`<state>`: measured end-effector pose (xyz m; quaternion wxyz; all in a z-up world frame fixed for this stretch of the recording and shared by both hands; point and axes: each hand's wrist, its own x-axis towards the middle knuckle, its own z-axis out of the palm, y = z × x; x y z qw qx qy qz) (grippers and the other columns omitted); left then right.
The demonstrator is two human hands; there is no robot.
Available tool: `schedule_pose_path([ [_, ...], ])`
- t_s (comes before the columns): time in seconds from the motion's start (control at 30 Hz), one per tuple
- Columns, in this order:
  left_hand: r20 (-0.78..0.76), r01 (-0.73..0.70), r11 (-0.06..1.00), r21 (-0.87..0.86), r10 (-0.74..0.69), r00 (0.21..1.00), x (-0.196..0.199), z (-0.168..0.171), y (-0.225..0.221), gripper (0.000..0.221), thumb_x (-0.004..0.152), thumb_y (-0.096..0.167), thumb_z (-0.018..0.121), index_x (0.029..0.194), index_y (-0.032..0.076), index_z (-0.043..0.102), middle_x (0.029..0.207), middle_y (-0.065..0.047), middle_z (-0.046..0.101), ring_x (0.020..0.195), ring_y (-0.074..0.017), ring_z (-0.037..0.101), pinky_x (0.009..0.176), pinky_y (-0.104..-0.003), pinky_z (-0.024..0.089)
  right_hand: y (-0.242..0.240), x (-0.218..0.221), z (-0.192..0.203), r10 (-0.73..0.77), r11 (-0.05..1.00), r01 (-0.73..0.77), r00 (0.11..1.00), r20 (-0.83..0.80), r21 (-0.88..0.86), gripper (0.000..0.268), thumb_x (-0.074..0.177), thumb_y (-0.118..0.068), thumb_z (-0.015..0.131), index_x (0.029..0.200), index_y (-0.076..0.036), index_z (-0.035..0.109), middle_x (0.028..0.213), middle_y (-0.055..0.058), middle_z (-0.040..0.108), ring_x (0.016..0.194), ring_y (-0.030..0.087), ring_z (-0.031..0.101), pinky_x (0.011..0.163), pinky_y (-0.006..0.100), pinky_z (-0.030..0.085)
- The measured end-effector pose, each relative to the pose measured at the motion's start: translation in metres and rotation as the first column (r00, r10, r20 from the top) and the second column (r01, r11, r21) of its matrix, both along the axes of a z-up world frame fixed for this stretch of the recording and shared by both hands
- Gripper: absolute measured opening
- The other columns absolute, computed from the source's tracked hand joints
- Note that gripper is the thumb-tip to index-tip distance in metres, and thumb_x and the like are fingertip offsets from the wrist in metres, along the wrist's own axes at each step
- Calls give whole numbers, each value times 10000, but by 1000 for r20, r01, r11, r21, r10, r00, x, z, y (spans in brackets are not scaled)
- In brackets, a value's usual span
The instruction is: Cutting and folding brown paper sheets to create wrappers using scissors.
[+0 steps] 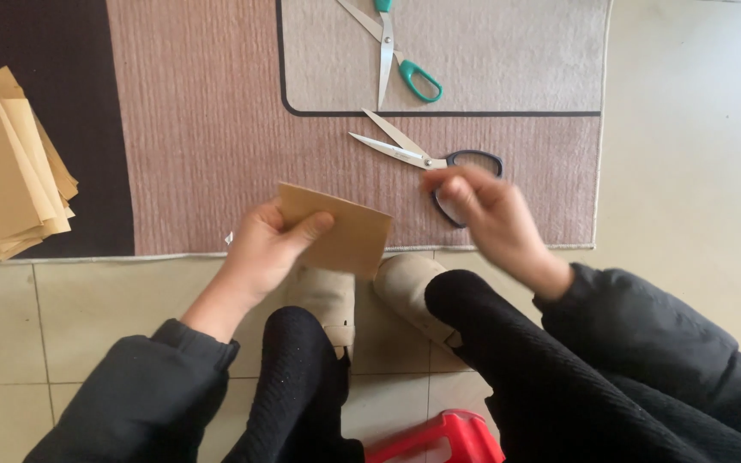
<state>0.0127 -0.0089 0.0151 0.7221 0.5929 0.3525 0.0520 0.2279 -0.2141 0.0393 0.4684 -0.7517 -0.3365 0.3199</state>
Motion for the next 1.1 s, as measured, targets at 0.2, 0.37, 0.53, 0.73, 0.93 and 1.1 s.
schedule_pose_path([
  [0.2, -20, -120, 925, -361, 121, 992, -22, -22, 11, 260, 975, 285, 771, 1160, 102, 793, 1120, -60, 810, 1022, -149, 742, 990, -324, 549, -49, 45, -107, 242, 876, -6, 870, 429, -482, 538, 883, -167, 828, 1365, -36, 629, 1290, 218, 579, 1171, 462, 614, 1055, 510, 502],
  [0.37, -9, -93, 912, -400, 97, 995, -39, -45, 25, 265, 966, 327, 772, 1174, 163, 791, 1180, 22, 791, 1100, -120, 704, 1056, -341, 506, -62, 44, -146, 391, 792, 21, 751, 533, -610, 739, 844, -285, 839, 1471, -84, 503, 1237, 153, 576, 1199, 367, 590, 1069, 444, 443],
  [0.53, -6, -138, 895, -425, 149, 989, -42, -50, 37, 236, 976, 335, 762, 1134, 162, 787, 1177, -10, 799, 1099, -149, 723, 1061, -349, 508, -41, 33, -103, 253, 686, -96, 961, 112, -722, 847, 748, -388, 864, 1457, -65, 533, 1288, 207, 653, 1248, 412, 638, 1095, 509, 449],
  [0.73, 48, -220, 867, -447, 269, 962, -41, -40, 52, 179, 967, 334, 778, 1067, 186, 792, 1128, -57, 813, 1108, -224, 762, 1065, -414, 550, -17, 8, -16, -75, 909, -206, 773, -629, -361, 509, 826, -71, 744, 1313, 74, 714, 1024, 208, 761, 953, 273, 686, 860, 363, 521],
  [0.93, 80, -283, 884, -372, 334, 939, -46, -37, 72, 181, 990, 377, 752, 1078, 223, 786, 1128, -13, 806, 1132, -193, 757, 1088, -412, 555, -5, -4, 47, 348, 914, -387, 591, -727, 123, 475, 833, -199, 789, 1209, 66, 672, 871, 163, 674, 792, 254, 685, 673, 371, 598],
  [1.1, 126, -88, 897, -433, 157, 979, -64, -54, 94, 428, 889, 522, 786, 1173, 203, 779, 1207, 36, 766, 1160, -174, 667, 993, -403, 504, -23, -7, 41, 499, 840, -277, 53, -865, 467, 638, 1083, -446, 723, 1358, 74, 474, 1265, 170, 547, 1030, 221, 492, 799, 346, 438],
])
